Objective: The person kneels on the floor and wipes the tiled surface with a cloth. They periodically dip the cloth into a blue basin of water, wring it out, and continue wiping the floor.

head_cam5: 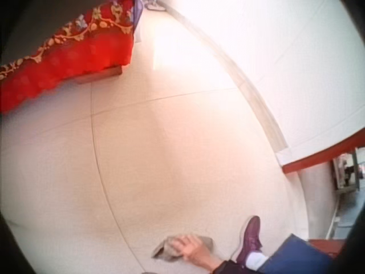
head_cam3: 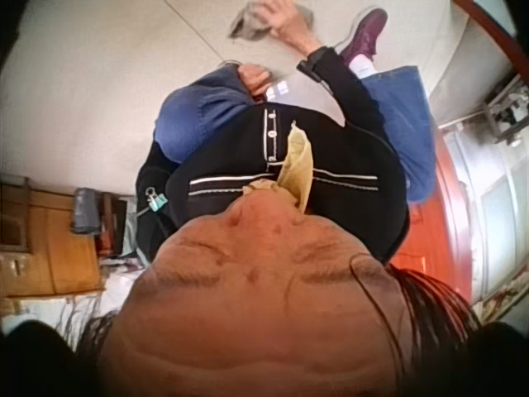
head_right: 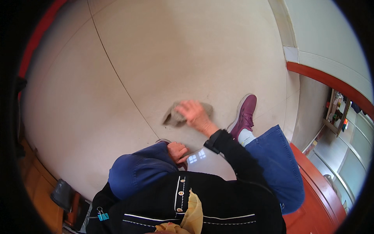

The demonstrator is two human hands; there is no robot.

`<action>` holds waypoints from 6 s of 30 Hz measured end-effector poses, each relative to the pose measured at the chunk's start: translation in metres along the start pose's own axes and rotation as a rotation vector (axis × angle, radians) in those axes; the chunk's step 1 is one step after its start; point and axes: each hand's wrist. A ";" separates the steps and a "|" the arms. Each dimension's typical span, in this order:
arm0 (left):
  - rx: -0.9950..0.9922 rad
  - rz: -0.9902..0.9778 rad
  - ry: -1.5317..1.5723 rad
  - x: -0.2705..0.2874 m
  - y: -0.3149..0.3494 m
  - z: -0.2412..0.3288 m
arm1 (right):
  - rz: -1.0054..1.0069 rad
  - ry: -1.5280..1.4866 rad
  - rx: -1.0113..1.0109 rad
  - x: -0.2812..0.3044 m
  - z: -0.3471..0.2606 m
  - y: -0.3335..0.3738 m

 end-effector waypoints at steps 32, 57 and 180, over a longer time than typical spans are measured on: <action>-0.044 -0.197 -0.166 -0.007 -0.003 -0.003 | 0.118 0.016 -0.453 -0.008 0.008 -0.036; 0.006 -0.212 -0.262 0.001 -0.008 0.005 | 0.170 0.008 -0.277 0.016 0.059 0.063; 0.360 0.712 -0.187 0.156 -0.457 -0.040 | 0.573 0.240 -0.667 0.125 0.312 0.237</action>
Point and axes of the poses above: each hand's wrist, its own y-axis away from the middle knuckle, its own x-axis out of the back of the hand, z = x × y, and after that the axes turned 4 degrees about -z, right-handed
